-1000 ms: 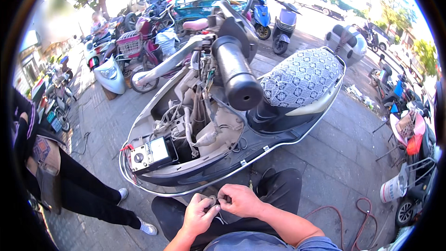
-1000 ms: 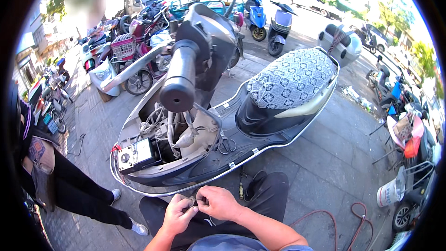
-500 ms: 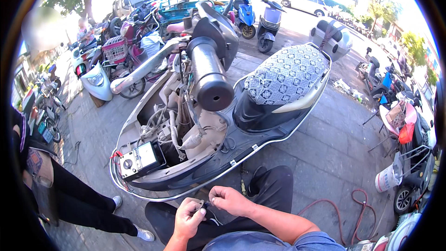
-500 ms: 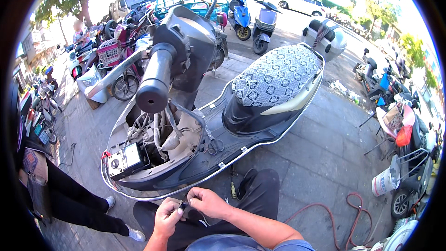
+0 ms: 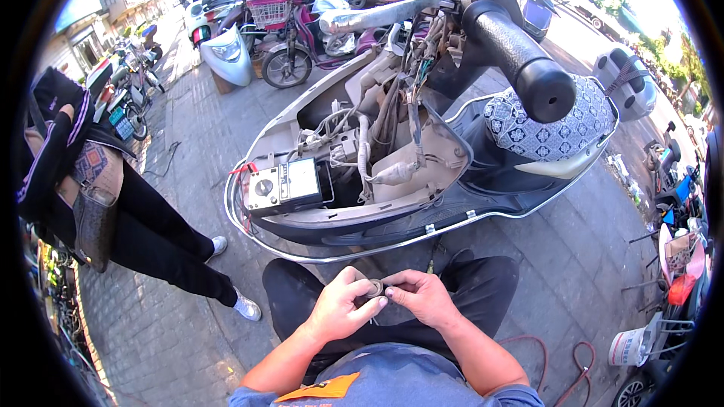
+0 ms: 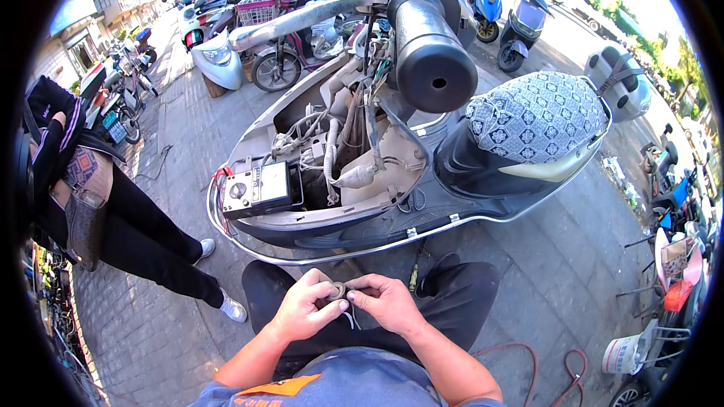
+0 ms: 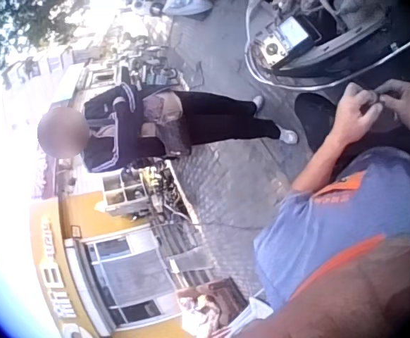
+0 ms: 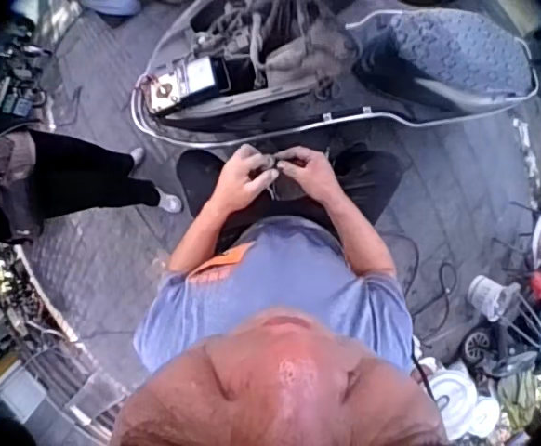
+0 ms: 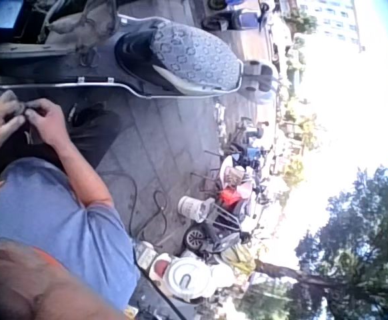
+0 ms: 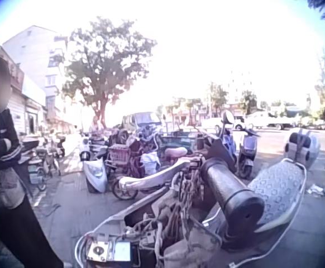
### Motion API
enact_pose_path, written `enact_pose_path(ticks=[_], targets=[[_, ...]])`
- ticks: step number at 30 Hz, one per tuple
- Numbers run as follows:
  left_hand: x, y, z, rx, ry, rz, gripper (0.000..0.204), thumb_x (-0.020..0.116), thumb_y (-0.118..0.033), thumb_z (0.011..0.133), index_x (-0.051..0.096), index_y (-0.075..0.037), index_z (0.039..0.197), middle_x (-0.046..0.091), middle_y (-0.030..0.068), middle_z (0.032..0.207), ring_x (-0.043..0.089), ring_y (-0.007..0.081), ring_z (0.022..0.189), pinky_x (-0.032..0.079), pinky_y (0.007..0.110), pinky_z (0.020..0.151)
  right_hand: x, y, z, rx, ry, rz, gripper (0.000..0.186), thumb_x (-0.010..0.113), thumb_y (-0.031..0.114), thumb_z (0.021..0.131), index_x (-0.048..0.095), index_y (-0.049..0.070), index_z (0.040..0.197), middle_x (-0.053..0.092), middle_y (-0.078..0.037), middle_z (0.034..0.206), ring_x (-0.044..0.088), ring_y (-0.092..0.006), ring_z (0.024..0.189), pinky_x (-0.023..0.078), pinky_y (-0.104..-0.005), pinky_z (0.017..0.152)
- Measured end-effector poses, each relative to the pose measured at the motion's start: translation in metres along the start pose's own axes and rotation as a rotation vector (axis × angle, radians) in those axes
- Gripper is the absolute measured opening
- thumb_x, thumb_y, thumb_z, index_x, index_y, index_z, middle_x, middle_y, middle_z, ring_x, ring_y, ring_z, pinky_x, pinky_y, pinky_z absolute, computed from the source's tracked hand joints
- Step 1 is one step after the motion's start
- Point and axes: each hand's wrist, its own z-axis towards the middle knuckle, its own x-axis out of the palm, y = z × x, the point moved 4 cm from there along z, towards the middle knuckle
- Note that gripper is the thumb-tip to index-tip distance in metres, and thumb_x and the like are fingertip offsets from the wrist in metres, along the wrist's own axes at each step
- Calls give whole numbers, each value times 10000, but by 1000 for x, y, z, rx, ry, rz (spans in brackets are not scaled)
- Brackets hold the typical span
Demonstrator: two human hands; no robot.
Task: The person works on the wiring harness of a motorcycle by cutting wires with scissors and applying electrical tape to the connections.
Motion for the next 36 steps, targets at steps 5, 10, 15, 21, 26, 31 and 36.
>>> enact_pose_path(ticks=[5,10,15,21,26,31,36], targets=[[1,-7,3,2,-14,30,223,893,-236,928,794,-53,1010,600,88,961,601,195,794,517,349,710,0,3,-2,-75,-96,-55,137,777,71,1060,777,-15,1167,794,-41,1075,726,-97,961,602,-280,877],[5,-6,-2,52,-46,-91,186,863,-197,933,797,-47,1019,662,110,1015,655,224,826,559,361,736,8,30,-11,-214,-191,-398,67,808,54,973,763,16,1007,750,-31,959,692,-95,839,581,-278,743],[2,7,-2,103,43,-328,166,802,-161,989,743,-7,974,748,137,1224,706,236,1092,568,383,962,-1,25,-9,-342,-335,-384,80,779,20,929,701,24,910,709,-26,863,658,-88,764,554,-281,697],[18,40,10,6,268,-436,332,740,-377,1091,719,-45,1085,684,102,1178,635,216,961,543,404,886,-12,41,-12,-205,-301,-261,61,719,81,1044,689,46,1004,687,-9,855,627,-98,766,537,-294,716],[8,23,9,53,117,-92,423,757,-468,1076,735,-49,1131,670,103,1116,644,239,973,543,424,903,-3,66,-18,-459,-328,-603,41,742,56,979,702,47,981,679,-12,873,607,-109,774,532,-306,727],[2,-7,4,143,60,-243,317,815,-309,1048,764,3,1075,633,87,1124,615,190,1010,515,351,903,-14,53,-13,-350,-408,-358,112,687,-38,931,612,36,891,662,-11,810,602,-60,718,513,-252,672],[-31,-19,-12,176,294,-601,301,791,-278,1056,755,5,960,659,119,1211,626,193,1069,516,353,943,-16,46,-17,-296,-362,-83,67,636,-26,1007,595,27,1001,649,-45,904,650,-100,706,539,-265,666]])
